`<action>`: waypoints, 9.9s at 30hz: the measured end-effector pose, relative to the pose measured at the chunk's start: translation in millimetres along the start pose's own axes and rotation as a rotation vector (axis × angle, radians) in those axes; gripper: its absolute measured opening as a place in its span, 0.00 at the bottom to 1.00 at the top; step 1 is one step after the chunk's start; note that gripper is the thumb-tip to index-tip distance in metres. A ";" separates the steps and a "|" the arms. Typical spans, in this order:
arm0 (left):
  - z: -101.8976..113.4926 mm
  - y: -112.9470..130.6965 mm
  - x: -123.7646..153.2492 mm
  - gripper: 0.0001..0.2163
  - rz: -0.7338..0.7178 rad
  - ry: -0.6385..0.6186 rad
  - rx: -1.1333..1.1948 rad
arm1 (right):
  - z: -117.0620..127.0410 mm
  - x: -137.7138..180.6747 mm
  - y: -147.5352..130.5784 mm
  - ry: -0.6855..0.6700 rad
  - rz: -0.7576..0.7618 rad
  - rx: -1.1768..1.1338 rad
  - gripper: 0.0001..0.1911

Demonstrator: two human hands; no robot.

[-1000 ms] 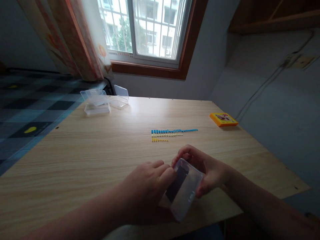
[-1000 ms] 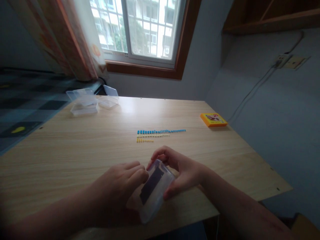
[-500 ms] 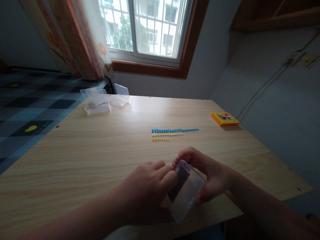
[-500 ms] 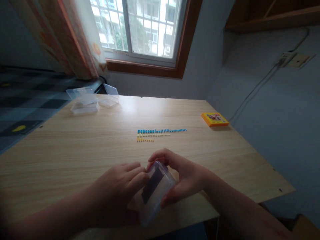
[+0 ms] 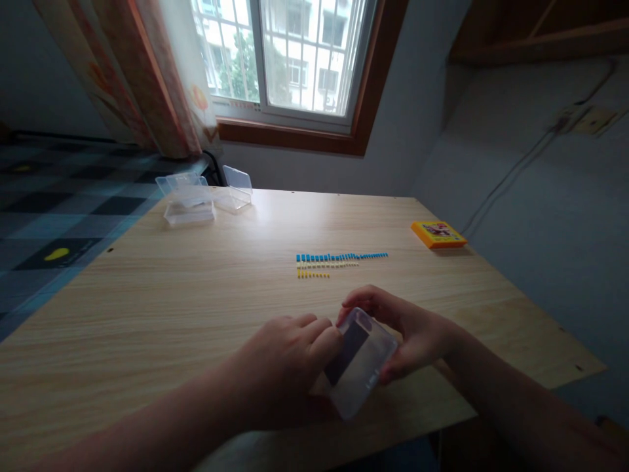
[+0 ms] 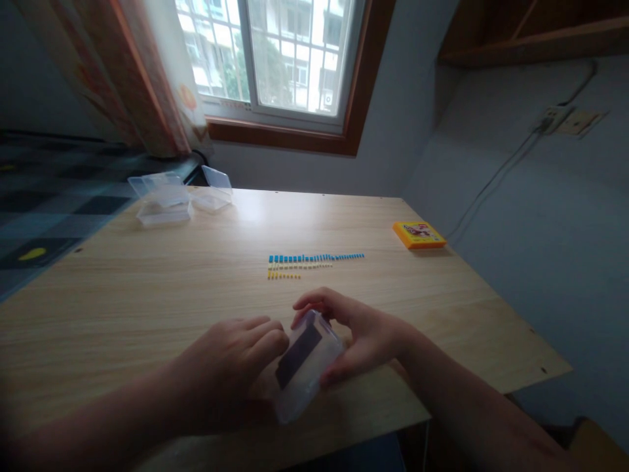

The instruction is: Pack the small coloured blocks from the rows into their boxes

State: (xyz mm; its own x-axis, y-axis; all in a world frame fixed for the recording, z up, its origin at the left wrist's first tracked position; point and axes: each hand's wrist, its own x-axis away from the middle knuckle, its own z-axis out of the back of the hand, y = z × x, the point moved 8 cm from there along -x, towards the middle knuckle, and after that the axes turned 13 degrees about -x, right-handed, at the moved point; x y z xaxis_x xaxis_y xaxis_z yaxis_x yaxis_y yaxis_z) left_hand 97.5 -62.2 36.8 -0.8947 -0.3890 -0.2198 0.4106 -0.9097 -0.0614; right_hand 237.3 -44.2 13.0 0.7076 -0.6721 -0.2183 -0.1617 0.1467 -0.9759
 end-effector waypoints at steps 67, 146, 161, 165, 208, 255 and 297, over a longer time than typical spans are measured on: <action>-18.9 -72.7 12.6 0.09 0.316 0.065 0.113 | 345.6 161.2 -11.1 1.668 -0.190 1.103 0.21; -18.0 -222.3 47.8 0.24 1.082 -0.071 -0.325 | 149.7 43.9 44.1 0.750 -0.717 1.186 0.38; -18.9 -236.2 47.0 0.22 1.177 -0.100 -0.313 | 159.3 35.6 47.3 0.838 -0.733 1.181 0.37; -18.8 -240.2 46.6 0.22 1.186 -0.104 -0.314 | 160.3 35.3 48.9 0.842 -0.733 1.186 0.37; -3.1 -316.3 88.3 0.17 1.461 0.066 -0.557 | 160.5 32.3 52.8 0.818 -0.698 1.135 0.36; -13.5 32.4 -23.5 0.16 0.020 -0.233 0.158 | 135.5 12.2 -50.9 1.070 0.239 1.051 0.19; -40.7 -192.3 17.2 0.17 0.729 0.140 -0.087 | 57.5 14.1 -87.0 0.640 0.746 0.917 0.14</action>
State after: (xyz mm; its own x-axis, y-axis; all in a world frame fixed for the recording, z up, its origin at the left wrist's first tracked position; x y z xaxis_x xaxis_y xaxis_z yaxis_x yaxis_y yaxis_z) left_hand 10.3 111.9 5.2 -0.3619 -0.8616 -0.3560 0.9086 -0.4114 0.0718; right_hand 300.9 -24.6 94.5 0.1689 -0.4006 -0.9005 0.3287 0.8843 -0.3317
